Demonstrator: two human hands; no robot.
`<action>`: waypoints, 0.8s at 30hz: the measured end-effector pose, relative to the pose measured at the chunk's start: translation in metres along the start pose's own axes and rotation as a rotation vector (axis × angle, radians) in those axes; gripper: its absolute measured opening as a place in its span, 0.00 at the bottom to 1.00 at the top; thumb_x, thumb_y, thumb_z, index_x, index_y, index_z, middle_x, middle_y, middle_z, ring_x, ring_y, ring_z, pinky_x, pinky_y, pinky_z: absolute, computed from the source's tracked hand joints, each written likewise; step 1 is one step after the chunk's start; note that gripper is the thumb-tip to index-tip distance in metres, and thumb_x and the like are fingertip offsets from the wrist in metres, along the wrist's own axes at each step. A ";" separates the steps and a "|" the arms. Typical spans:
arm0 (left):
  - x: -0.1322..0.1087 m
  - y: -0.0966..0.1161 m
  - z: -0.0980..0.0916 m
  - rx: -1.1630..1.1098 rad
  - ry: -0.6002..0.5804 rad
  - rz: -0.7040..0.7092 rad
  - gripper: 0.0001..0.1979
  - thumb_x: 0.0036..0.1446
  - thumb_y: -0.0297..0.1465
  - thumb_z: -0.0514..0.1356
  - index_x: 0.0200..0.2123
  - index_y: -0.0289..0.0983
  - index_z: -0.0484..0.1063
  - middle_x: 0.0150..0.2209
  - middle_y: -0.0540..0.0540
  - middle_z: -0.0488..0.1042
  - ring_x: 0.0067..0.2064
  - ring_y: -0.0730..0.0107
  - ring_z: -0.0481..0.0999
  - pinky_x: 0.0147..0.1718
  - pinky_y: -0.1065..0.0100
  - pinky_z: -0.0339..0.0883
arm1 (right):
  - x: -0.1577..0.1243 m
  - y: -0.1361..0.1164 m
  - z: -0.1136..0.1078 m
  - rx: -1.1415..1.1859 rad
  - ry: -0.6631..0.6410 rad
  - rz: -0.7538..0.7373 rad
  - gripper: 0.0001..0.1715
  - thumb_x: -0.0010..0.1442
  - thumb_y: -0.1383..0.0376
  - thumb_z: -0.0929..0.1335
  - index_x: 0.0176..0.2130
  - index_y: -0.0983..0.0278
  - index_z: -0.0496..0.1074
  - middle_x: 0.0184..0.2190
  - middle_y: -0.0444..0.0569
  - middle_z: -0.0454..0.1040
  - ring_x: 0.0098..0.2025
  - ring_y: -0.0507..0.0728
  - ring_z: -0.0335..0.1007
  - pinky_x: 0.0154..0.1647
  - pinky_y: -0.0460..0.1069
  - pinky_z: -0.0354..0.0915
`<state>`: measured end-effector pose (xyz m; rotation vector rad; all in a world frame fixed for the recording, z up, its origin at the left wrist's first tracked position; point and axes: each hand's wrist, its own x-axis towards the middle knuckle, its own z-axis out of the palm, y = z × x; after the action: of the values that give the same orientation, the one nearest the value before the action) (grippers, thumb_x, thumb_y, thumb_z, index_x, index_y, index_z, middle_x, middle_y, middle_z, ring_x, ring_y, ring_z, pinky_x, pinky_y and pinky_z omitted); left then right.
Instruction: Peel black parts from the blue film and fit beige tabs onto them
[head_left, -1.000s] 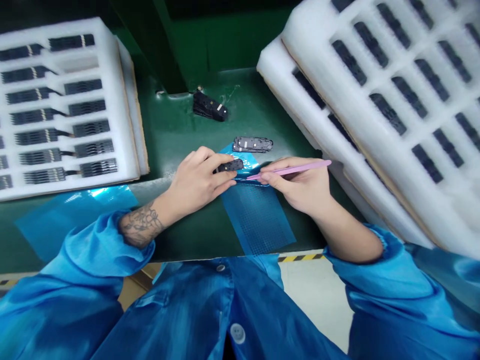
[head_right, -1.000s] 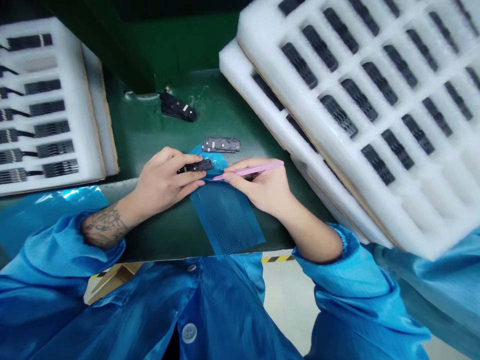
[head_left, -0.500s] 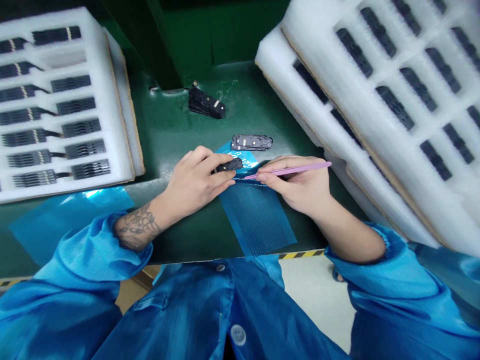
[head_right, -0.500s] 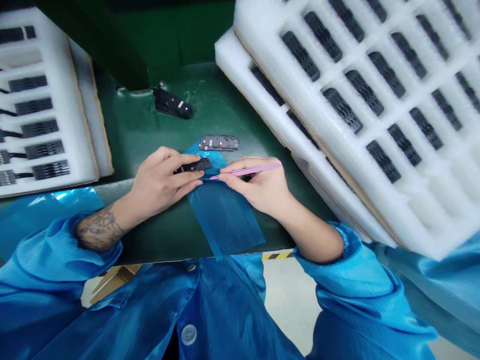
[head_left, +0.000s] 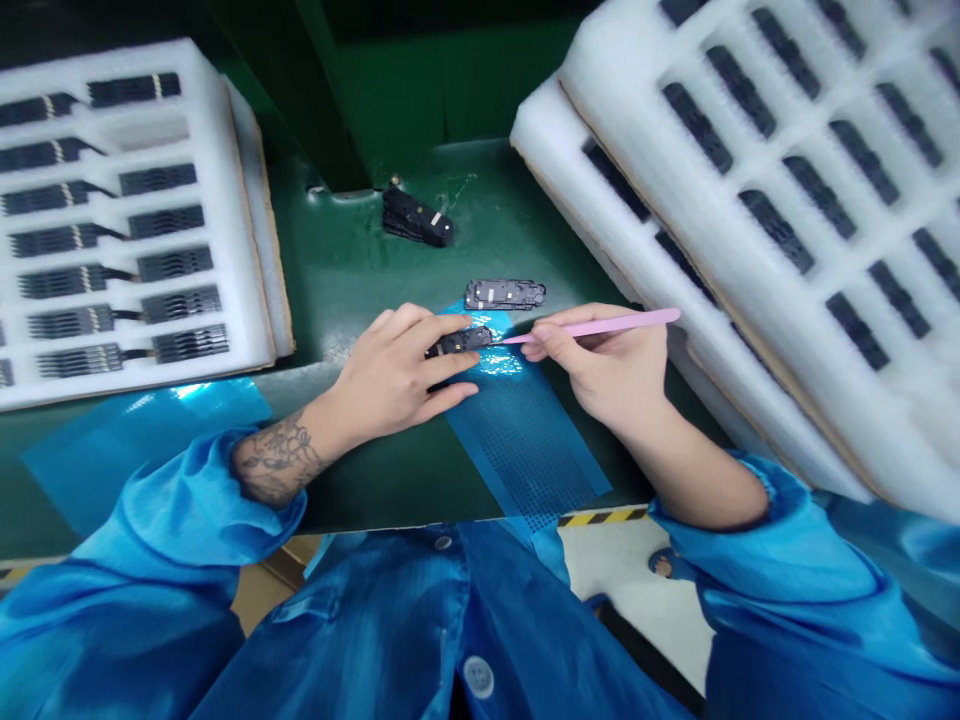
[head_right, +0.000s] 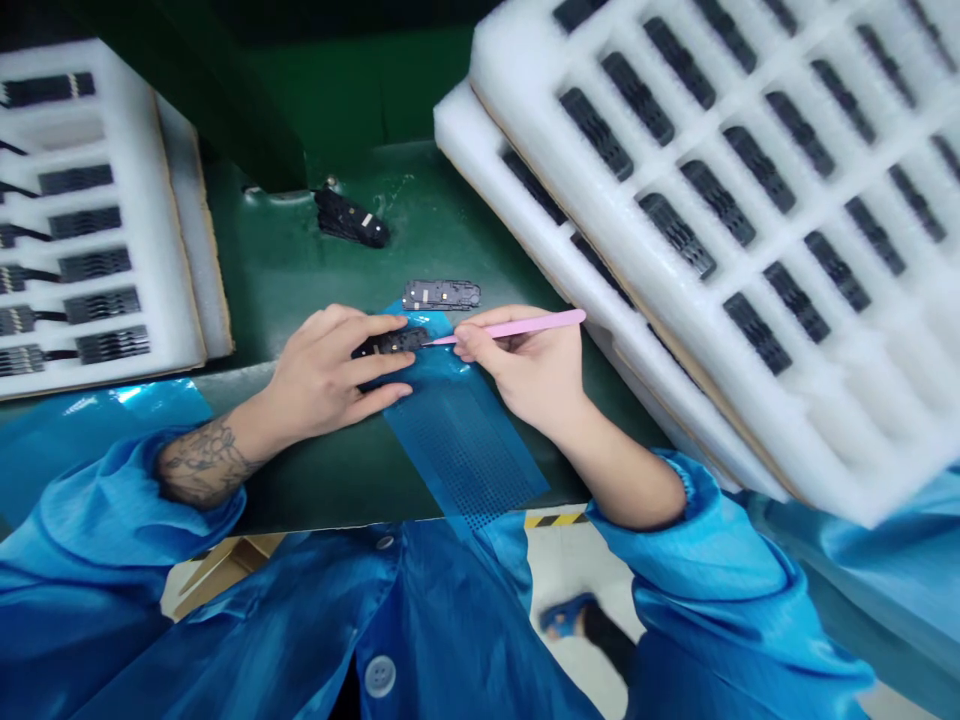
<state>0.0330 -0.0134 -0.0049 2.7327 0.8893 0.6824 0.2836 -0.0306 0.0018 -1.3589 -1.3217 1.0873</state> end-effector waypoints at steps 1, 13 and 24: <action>0.000 0.000 0.000 -0.036 0.019 -0.020 0.14 0.64 0.39 0.65 0.48 0.39 0.78 0.55 0.41 0.77 0.48 0.59 0.75 0.45 0.56 0.74 | 0.001 0.000 0.001 -0.007 0.017 0.006 0.06 0.59 0.62 0.76 0.32 0.60 0.81 0.25 0.46 0.81 0.25 0.54 0.78 0.28 0.50 0.76; 0.002 -0.001 0.004 -0.063 0.066 -0.029 0.05 0.65 0.28 0.63 0.43 0.35 0.78 0.48 0.45 0.82 0.45 0.66 0.77 0.46 0.62 0.76 | 0.004 -0.001 0.008 -0.083 0.025 0.023 0.04 0.58 0.63 0.77 0.33 0.62 0.81 0.26 0.47 0.82 0.26 0.55 0.79 0.26 0.49 0.74; 0.001 0.000 0.002 -0.065 0.022 -0.055 0.06 0.67 0.29 0.61 0.44 0.36 0.78 0.49 0.45 0.81 0.47 0.66 0.76 0.48 0.62 0.75 | 0.003 -0.002 0.008 -0.130 0.022 0.017 0.09 0.58 0.59 0.77 0.33 0.63 0.81 0.26 0.48 0.82 0.27 0.56 0.79 0.28 0.50 0.76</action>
<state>0.0346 -0.0124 -0.0063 2.6387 0.9273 0.7187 0.2751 -0.0274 0.0020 -1.4757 -1.3868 1.0092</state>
